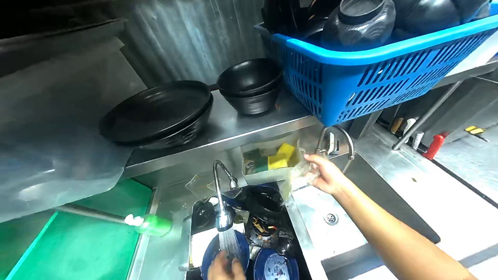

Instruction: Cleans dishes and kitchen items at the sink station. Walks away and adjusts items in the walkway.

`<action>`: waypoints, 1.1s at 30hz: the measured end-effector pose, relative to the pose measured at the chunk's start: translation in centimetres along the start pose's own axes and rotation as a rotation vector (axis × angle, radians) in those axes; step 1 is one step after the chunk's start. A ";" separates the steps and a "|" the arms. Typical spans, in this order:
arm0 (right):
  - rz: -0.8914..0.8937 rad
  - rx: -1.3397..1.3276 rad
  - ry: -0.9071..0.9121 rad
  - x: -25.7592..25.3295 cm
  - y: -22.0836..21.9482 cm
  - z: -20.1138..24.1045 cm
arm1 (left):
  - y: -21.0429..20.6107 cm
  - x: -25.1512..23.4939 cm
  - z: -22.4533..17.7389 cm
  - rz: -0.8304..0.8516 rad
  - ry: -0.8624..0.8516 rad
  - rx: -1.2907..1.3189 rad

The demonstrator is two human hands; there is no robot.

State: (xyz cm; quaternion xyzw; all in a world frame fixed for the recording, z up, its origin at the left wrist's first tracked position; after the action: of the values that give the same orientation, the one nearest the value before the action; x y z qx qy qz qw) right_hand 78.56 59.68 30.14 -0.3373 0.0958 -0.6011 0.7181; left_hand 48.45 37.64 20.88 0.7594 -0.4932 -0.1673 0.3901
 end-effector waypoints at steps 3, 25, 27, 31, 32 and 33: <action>0.080 0.036 -0.097 2.1 0.1 -3.8 | -2.5 0.4 -4.6 0.161 -0.190 0.166; -0.266 -0.016 -0.376 10.9 3.4 -22.2 | -11.9 -0.7 -7.2 0.266 0.645 1.635; -0.286 -0.113 -0.360 10.0 2.3 -22.5 | -12.9 -0.1 -6.6 0.266 0.504 1.418; -0.331 -0.059 -0.323 9.3 -0.2 -22.6 | -14.3 1.4 -4.4 0.271 -0.011 0.755; -0.352 -0.093 -0.316 9.1 -0.7 -22.4 | -14.3 1.9 -4.3 0.265 -0.106 0.654; -0.376 -0.133 -0.306 8.8 -1.0 -22.2 | -14.2 2.5 -4.3 0.274 -0.175 0.603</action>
State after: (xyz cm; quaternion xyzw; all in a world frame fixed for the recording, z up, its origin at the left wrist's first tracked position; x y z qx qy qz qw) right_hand 67.98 43.27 16.40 -0.4829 -0.0391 -0.6582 0.5762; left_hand 61.12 40.23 13.24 0.7498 -0.6496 -0.0245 0.1234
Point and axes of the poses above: each hand's wrist, its own x-axis away from the middle knuckle, its own y-axis out of the back of the hand, z = x × y, the point moved 1 cm from there along -x, towards the middle knuckle, and after that the axes turned 5 degrees about z, right-handed, at the moved point
